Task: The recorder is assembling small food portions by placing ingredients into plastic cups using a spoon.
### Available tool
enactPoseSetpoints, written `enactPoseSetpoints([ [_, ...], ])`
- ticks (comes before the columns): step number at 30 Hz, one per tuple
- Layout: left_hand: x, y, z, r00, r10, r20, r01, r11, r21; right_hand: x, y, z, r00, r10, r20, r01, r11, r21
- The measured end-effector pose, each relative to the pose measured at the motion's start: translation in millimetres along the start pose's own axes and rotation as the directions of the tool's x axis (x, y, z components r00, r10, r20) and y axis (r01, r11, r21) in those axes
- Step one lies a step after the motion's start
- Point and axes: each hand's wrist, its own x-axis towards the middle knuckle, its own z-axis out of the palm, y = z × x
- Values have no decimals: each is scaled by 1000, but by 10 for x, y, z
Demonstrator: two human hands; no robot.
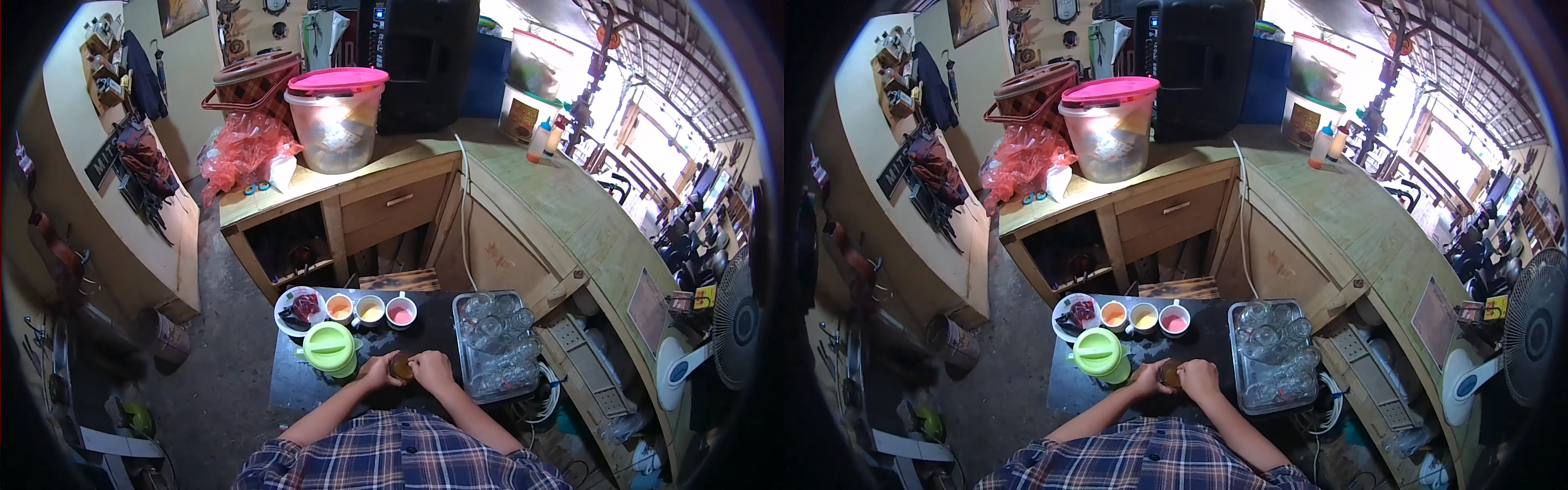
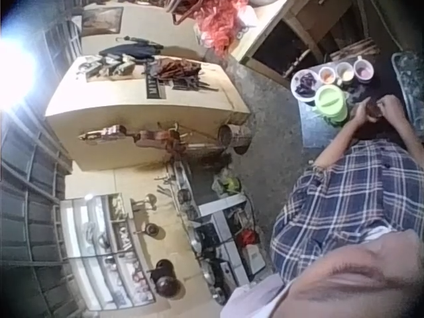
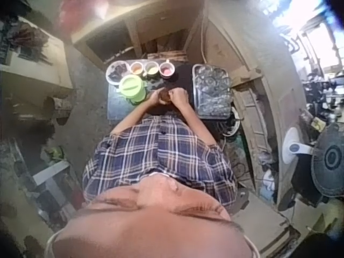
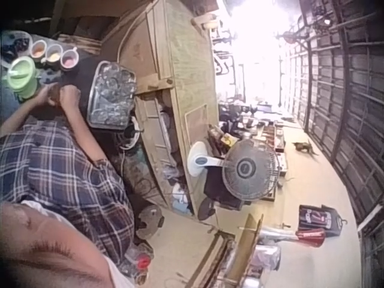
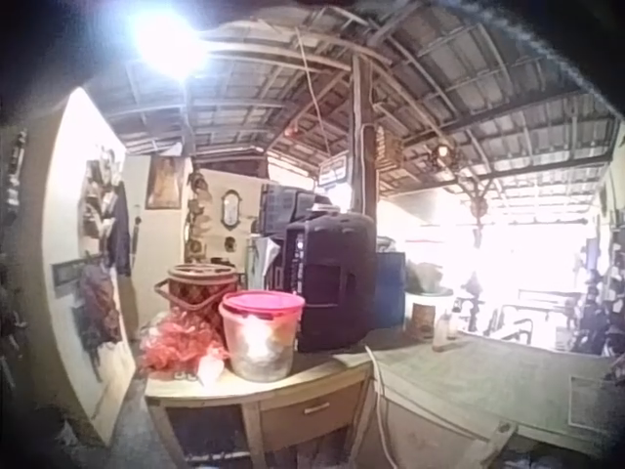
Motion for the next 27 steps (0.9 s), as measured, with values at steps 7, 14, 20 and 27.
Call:
enactPoseSetpoints([
  [7,24,86,-59,999,-28,18,28,999,21,11,-15,-19,999,-18,31,19,998,-53],
  [14,23,34,-45,999,-22,24,21,1000,9,8,-22,36,1000,-10,-27,7,992,-128],
  [20,13,25,-65,1000,7,13,-8,1000,20,22,-77,-24,998,-30,-55,23,991,-132],
  [27,16,99,-92,999,-19,36,18,1000,25,6,-41,61,978,-96,-184,81,993,-87],
])
